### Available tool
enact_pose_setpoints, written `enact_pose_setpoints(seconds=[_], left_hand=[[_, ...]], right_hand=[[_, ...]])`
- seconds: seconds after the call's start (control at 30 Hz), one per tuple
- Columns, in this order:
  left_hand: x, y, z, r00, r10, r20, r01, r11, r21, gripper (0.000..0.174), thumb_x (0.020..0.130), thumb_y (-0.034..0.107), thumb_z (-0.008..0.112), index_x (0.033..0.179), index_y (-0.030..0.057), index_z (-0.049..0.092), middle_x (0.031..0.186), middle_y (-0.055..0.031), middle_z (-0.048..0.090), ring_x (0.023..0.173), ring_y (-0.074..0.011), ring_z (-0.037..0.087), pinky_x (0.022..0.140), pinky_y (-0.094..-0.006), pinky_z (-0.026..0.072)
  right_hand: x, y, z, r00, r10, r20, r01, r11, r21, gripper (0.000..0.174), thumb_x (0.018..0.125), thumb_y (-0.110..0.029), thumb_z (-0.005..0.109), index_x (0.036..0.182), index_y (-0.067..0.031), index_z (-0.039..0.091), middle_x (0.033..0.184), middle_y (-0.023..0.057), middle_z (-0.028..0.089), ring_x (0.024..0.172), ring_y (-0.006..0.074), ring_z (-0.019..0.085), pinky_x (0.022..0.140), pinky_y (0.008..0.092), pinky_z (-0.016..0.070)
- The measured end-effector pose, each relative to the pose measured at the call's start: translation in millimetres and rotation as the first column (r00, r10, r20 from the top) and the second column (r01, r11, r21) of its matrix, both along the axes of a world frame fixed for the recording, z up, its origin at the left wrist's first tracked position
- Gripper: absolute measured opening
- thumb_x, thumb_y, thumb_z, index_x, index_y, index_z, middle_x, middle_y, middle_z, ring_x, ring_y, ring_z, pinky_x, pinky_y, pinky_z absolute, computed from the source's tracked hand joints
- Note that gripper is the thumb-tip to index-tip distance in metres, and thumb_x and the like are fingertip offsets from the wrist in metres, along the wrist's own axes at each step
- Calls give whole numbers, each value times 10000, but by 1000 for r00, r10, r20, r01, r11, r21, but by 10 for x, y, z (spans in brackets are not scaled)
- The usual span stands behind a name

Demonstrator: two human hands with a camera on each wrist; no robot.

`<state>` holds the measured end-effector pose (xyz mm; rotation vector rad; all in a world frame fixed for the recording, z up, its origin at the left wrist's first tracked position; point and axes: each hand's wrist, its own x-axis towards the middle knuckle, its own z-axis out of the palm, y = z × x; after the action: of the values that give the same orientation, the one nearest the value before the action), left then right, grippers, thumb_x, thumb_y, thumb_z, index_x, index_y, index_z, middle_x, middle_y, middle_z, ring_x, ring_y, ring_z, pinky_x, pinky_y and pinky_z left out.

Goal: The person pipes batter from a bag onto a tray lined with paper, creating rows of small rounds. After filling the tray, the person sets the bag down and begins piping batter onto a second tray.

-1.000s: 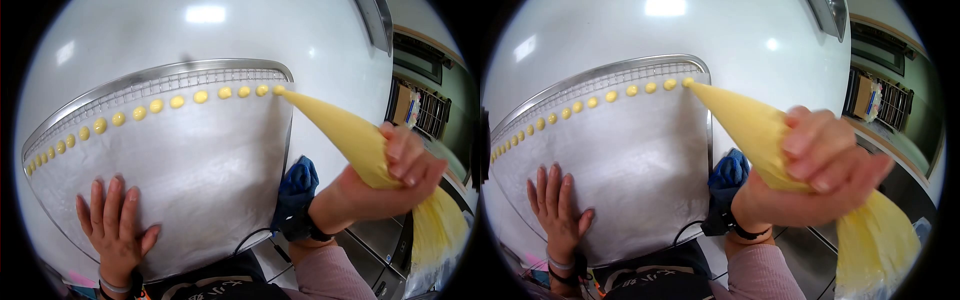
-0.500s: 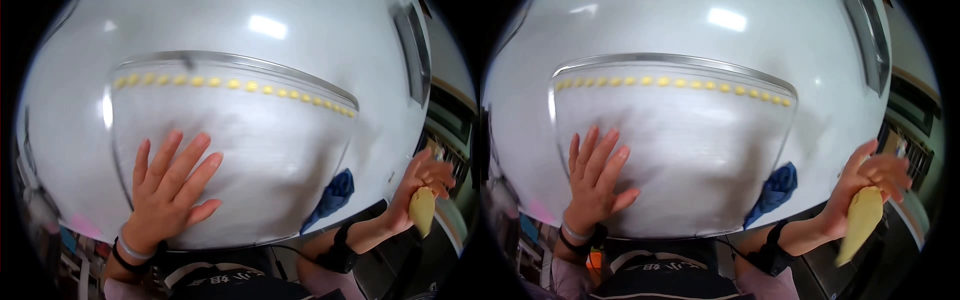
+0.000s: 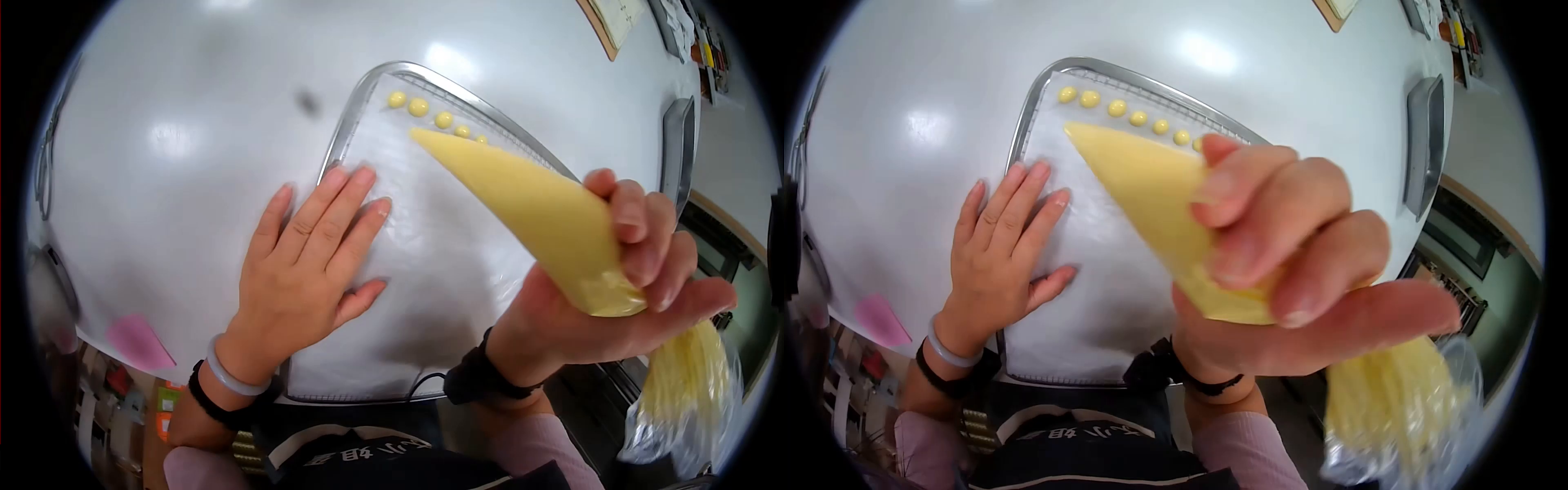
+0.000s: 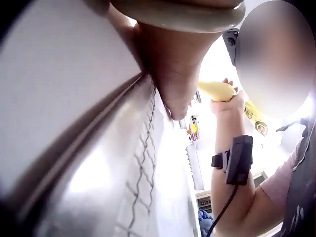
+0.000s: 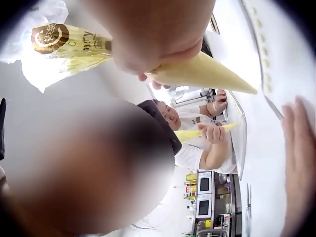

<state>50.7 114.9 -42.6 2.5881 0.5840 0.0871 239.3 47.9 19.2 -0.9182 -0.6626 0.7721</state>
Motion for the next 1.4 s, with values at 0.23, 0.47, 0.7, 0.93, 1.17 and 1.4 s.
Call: enact_pose_setpoints(seconds=[0.23, 0.47, 0.7, 0.93, 1.17, 1.4], left_hand=[[-36, 30, -35, 1000, 10, 14, -10, 999, -42, 516, 709, 356, 557, 1155, 106, 489, 1264, -115, 401, 1197, -253, 343, 983, -397, 206], [-58, 19, -43, 1000, 10, -2, -10, 999, -41, 478, 736, 367, 526, 1137, 107, 506, 1262, -115, 405, 1196, -246, 346, 990, -396, 197], [-53, 11, -44, 1000, 24, -6, -24, 999, -41, 482, 712, 361, 539, 1126, 114, 512, 1269, -95, 403, 1198, -226, 345, 986, -388, 205], [-40, 18, -34, 1000, 5, -19, -6, 1000, -30, 496, 740, 376, 520, 1156, 107, 494, 1261, -121, 405, 1199, -253, 342, 997, -389, 182], [-19, -6, -41, 998, 58, -1, -58, 998, -15, 467, 679, 346, 556, 1092, 129, 535, 1258, -67, 420, 1183, -198, 359, 981, -377, 216], [17, -12, -44, 998, 60, -7, -60, 998, 11, 443, 688, 361, 536, 1074, 144, 548, 1239, -65, 442, 1166, -194, 383, 975, -371, 225]], right_hand=[[-156, 190, -50, 958, 84, 276, -35, 983, -178, 573, 846, -577, 192, 524, -158, 414, 622, 16, 494, 760, 185, 538, 865, 391, 373], [-175, 205, -54, 951, 112, 289, -44, 972, -230, 555, 852, -566, 208, 518, -164, 395, 582, -1, 474, 733, 161, 526, 857, 384, 375], [-191, 119, 96, 974, 86, 211, -49, 983, -178, 534, 876, -516, 230, 507, -171, 403, 571, -13, 466, 727, 147, 521, 873, 361, 362], [-149, 107, 43, 946, 65, 317, 17, 968, -249, 530, 886, -489, 243, 488, -169, 385, 553, -20, 459, 685, 129, 508, 833, 345, 377], [-158, 95, 77, 952, 35, 303, 41, 970, -238, 543, 886, -493, 230, 475, -169, 375, 519, -19, 450, 656, 124, 507, 823, 345, 386], [-90, 12, 65, 933, 2, 361, 106, 954, -280, 540, 905, -443, 205, 482, -169, 397, 518, -11, 442, 635, 126, 496, 822, 347, 391]])
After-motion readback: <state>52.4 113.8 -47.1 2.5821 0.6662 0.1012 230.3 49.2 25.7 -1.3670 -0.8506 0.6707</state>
